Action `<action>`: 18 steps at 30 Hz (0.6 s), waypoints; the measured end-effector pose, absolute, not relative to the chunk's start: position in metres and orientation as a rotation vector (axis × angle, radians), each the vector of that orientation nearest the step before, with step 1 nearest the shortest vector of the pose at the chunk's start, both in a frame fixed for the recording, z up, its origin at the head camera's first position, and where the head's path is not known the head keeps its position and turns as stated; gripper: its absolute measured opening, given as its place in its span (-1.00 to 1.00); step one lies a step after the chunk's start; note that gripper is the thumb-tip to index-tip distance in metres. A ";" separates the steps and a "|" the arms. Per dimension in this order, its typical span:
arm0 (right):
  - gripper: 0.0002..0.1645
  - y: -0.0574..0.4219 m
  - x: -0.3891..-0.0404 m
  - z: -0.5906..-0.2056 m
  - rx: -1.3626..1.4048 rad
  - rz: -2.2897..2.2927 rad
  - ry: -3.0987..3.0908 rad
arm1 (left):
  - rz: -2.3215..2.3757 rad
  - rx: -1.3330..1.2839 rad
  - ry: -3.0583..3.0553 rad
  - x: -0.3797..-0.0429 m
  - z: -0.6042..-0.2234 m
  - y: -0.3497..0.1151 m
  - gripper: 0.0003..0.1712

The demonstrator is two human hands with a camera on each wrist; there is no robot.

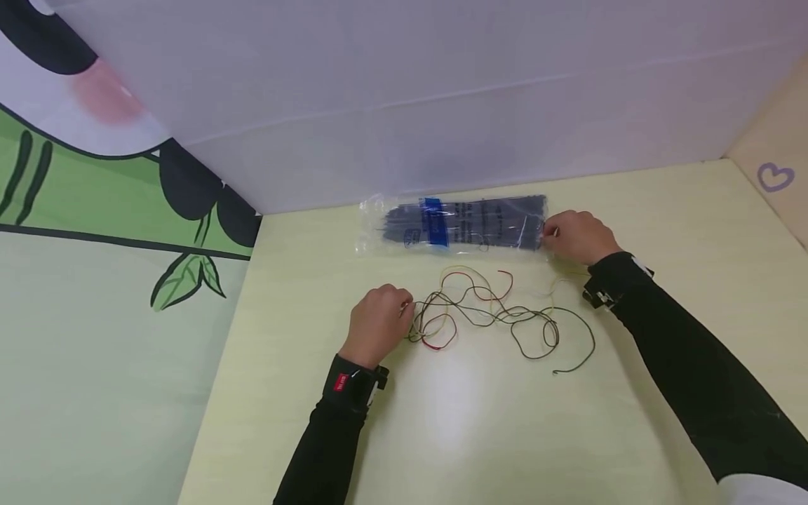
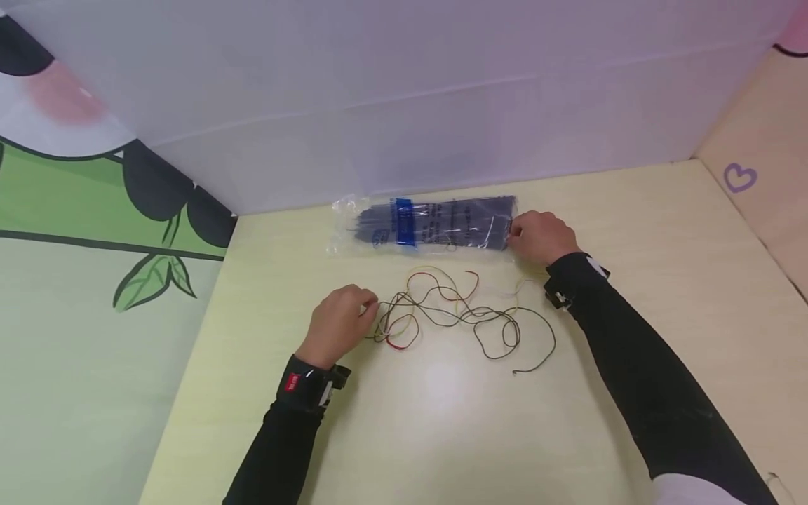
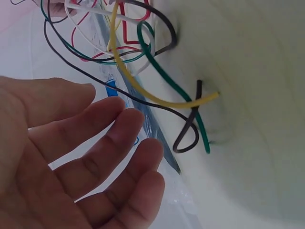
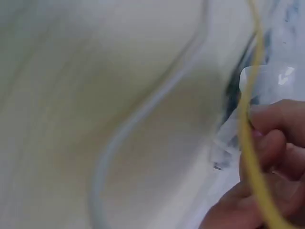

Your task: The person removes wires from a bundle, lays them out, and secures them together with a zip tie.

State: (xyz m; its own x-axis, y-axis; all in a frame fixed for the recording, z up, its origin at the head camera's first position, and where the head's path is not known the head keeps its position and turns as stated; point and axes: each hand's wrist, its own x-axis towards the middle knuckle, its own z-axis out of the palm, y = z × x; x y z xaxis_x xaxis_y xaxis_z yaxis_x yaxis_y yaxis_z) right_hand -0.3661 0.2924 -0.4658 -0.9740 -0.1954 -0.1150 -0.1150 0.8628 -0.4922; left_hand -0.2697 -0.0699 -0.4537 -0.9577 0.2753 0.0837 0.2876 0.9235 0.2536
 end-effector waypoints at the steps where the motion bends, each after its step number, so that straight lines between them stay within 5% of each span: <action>1: -0.76 0.295 -0.362 -0.462 -0.246 -0.749 2.884 | -0.420 -0.446 -3.029 -0.270 -0.453 -0.069 -0.86; 9: -0.62 0.320 -0.305 -0.428 -0.217 -0.881 2.877 | -0.441 -0.459 -2.963 -0.270 -0.451 -0.065 -0.82; 18: -0.68 0.291 -0.221 -0.405 -0.308 -1.388 2.808 | -0.460 -0.581 -2.801 -0.255 -0.440 -0.037 -0.84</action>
